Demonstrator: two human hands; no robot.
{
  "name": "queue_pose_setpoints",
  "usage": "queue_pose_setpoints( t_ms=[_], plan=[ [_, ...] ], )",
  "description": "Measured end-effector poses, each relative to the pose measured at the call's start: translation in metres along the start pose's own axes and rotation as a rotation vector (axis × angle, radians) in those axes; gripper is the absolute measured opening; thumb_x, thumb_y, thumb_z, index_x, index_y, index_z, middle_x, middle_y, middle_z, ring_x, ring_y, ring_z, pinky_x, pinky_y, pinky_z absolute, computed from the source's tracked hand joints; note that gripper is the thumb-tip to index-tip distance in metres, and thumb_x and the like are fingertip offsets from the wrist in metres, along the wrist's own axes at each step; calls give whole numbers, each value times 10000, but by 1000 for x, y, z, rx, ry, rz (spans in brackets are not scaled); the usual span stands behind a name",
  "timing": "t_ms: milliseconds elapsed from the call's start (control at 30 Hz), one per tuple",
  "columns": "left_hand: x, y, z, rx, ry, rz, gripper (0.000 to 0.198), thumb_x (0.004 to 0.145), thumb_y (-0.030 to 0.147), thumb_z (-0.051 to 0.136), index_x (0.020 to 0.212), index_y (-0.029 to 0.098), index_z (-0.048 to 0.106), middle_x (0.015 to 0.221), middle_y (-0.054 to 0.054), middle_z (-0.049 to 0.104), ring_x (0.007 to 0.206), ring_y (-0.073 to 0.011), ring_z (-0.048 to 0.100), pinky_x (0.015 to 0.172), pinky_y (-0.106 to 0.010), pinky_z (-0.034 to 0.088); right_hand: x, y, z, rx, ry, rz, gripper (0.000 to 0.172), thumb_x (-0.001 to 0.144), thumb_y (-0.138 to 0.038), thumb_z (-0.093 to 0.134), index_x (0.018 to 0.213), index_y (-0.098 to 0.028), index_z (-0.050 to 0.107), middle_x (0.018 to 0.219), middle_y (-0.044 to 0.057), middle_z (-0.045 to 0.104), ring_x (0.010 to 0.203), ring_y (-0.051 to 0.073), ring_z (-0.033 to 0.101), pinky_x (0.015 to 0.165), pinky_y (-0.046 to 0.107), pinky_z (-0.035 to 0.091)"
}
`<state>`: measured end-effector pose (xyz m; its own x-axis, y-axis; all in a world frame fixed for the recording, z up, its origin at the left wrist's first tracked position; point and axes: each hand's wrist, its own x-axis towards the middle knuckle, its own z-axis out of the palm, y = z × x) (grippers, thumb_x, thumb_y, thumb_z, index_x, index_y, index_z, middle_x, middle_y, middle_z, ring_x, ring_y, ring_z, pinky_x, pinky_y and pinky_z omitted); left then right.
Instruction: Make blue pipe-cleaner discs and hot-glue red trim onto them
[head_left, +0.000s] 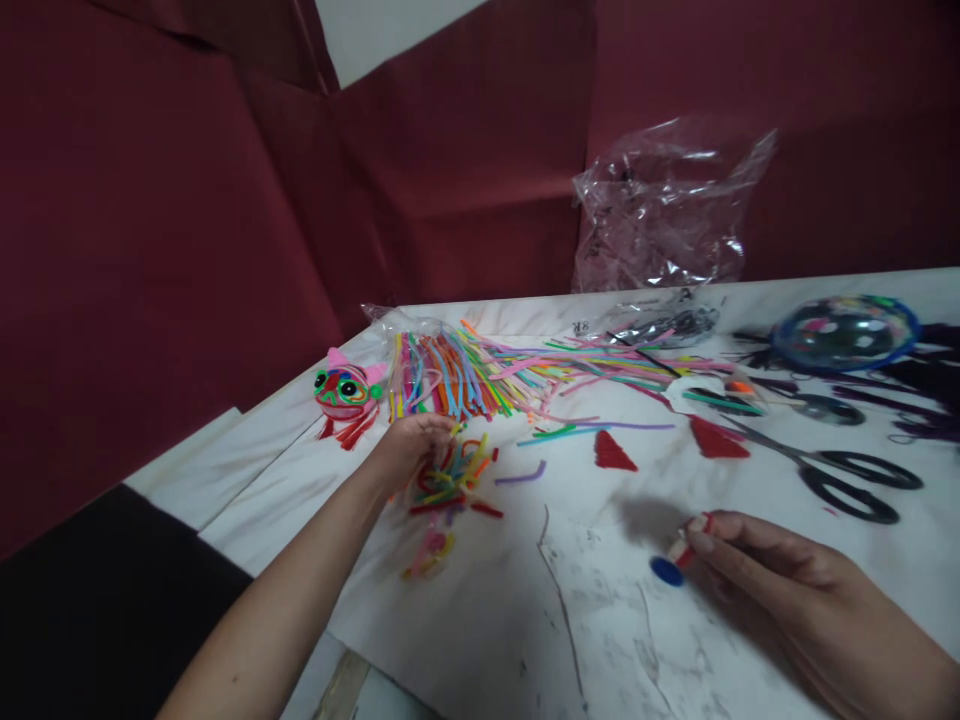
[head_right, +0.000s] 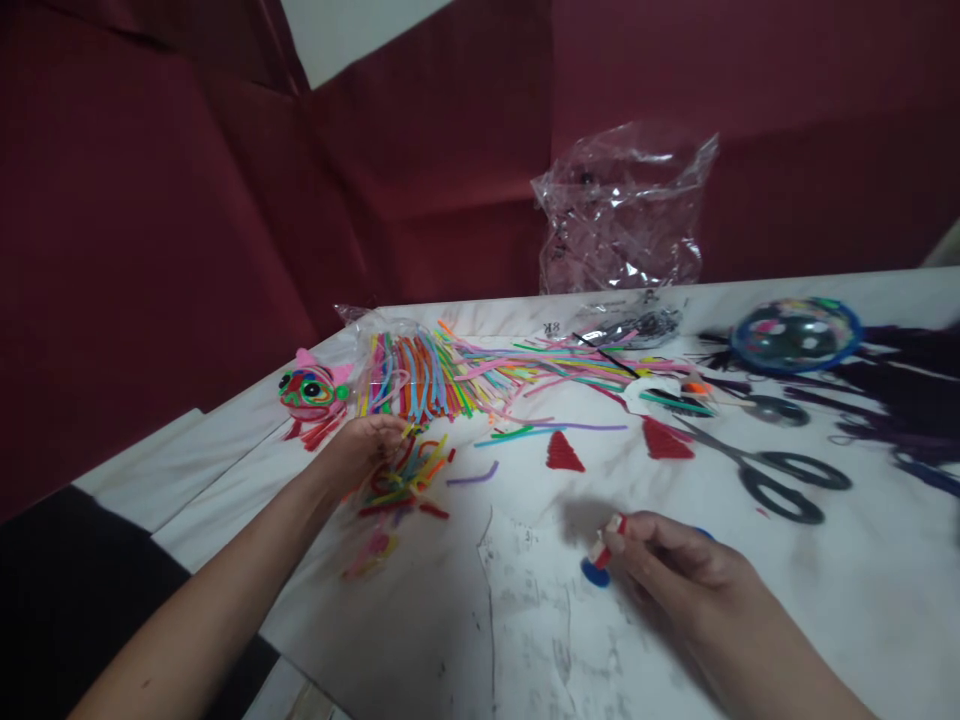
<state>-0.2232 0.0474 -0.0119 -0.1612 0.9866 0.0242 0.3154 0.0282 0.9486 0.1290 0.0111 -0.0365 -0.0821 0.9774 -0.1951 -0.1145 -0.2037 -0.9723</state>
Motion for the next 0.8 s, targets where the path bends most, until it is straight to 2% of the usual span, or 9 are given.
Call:
queue_pose_setpoints(
  t_ms=[100,233,267,333,400,467,633,800],
  plan=[
    [-3,0,2,15,-29,-25,96,638,195,549,714,153,591,514,46,538,462,-98,476,458,-211,359,-2,-7,3,74,-85,70,309,549,-453,789,603,-186,643,579,1,612,536,121,526,454,211,401],
    [-4,5,2,108,-66,-28,111,637,257,638,710,174,639,475,58,526,399,-91,411,394,-201,291,-1,-16,6,135,-156,9,292,627,-410,756,568,-161,614,515,-34,534,474,72,383,451,199,311],
    [-3,7,2,261,-32,24,120,637,290,642,694,184,649,492,51,541,418,-98,430,407,-202,307,0,-17,6,152,-168,2,286,635,-403,752,575,-159,617,508,-37,526,471,72,368,454,202,296],
    [-1,9,1,522,-108,192,149,641,338,653,658,191,669,597,12,615,535,-130,520,499,-220,377,2,-19,6,186,-187,4,278,641,-394,748,580,-158,614,493,-41,513,471,73,361,467,209,282],
    [0,10,1,683,-141,311,197,694,385,614,658,200,674,658,-5,642,610,-149,557,576,-231,406,2,-21,5,210,-208,12,276,646,-390,746,580,-160,609,477,-47,497,471,74,360,477,214,273],
    [0,11,1,740,-89,343,230,742,407,564,677,211,666,667,-2,645,609,-149,559,579,-226,410,2,-21,4,223,-227,19,270,662,-386,736,588,-160,609,472,-50,493,471,72,356,483,218,265],
    [-7,14,-1,737,114,315,232,769,409,512,714,228,647,668,20,652,573,-145,553,514,-215,401,3,-16,2,233,-239,10,232,706,-354,714,624,-162,615,497,-50,503,482,74,350,490,229,251],
    [-8,19,-4,719,292,369,251,752,419,514,773,215,658,765,6,687,689,-160,605,616,-224,450,5,-8,1,203,-248,-6,238,715,-363,711,621,-171,606,501,-50,491,472,74,320,461,243,199]
  ],
)
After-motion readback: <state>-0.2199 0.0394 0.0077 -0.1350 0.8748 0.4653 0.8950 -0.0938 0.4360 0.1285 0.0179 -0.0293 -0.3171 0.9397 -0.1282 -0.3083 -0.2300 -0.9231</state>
